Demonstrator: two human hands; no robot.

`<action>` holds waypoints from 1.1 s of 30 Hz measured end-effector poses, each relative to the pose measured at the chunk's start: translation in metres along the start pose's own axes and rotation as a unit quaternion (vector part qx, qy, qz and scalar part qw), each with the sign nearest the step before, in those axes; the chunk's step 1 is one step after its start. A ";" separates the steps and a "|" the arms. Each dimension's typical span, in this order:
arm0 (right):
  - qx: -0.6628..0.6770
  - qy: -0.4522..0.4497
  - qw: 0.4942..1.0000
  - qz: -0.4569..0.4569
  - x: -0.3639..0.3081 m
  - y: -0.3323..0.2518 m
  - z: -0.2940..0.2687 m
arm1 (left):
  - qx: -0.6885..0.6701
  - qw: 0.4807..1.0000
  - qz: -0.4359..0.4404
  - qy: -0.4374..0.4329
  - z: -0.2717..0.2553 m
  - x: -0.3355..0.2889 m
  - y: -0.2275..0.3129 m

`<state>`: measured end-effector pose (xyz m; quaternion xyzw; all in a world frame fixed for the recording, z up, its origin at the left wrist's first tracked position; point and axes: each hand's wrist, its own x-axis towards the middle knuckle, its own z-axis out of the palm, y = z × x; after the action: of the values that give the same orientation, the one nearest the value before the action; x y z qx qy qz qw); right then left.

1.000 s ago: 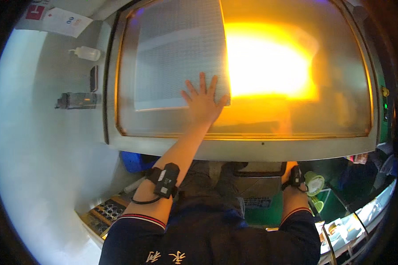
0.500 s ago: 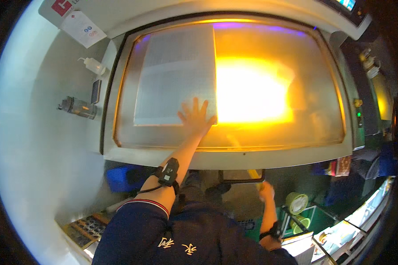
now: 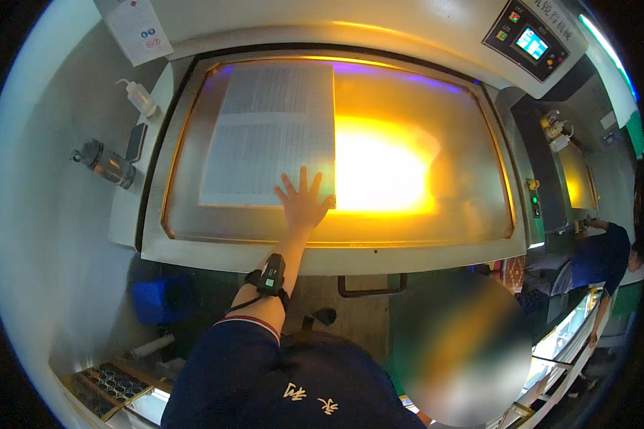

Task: The recorder is placing various work pieces into an LED exposure machine, using a squeegee to flatten them, and cycling them through the machine.

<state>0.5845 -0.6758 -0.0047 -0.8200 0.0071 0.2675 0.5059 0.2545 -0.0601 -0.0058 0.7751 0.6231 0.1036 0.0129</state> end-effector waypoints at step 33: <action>-0.515 -0.312 0.468 -0.646 0.031 -0.436 0.886 | 0.061 0.972 0.068 -0.215 -0.070 0.327 -0.312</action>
<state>0.3522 0.2835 0.0360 -0.5656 -0.8226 0.0582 -0.0104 0.0071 0.3182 0.0637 0.8192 0.5567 -0.1032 0.0917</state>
